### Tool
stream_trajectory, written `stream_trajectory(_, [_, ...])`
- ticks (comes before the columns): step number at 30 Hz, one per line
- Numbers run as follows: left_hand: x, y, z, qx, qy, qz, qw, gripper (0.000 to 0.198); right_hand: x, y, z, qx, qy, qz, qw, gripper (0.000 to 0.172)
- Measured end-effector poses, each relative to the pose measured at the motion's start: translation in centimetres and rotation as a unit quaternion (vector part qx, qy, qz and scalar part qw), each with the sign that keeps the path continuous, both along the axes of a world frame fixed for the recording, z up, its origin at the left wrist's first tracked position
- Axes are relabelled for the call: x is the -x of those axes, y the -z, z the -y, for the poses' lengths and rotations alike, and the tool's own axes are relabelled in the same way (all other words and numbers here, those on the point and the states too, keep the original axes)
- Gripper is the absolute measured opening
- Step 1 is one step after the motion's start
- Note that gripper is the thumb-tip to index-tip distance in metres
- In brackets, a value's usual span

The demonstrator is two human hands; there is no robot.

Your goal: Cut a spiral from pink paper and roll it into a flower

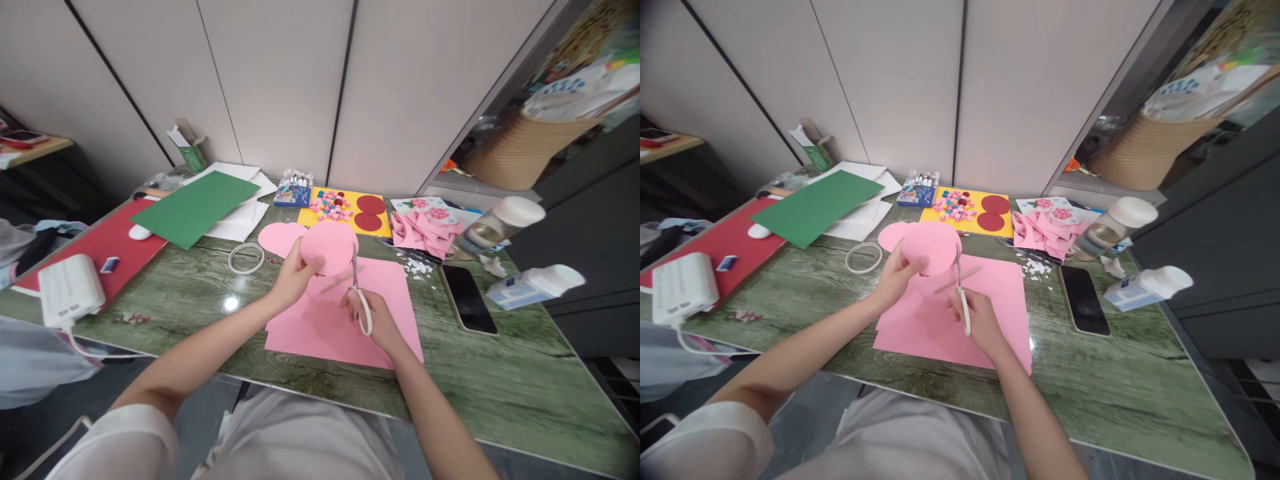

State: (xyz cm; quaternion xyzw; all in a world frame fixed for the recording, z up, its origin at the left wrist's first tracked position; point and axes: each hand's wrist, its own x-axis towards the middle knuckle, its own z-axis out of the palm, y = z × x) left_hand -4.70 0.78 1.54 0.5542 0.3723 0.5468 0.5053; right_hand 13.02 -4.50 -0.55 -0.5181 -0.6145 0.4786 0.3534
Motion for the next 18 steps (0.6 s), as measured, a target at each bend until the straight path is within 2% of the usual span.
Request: stream_trajectory(18, [0.08,-0.28,-0.28,-0.004,-0.031,0.016,0.999,0.029,0.02,0.24,-0.01,0.006,-0.005,0.012,1.000,0.045])
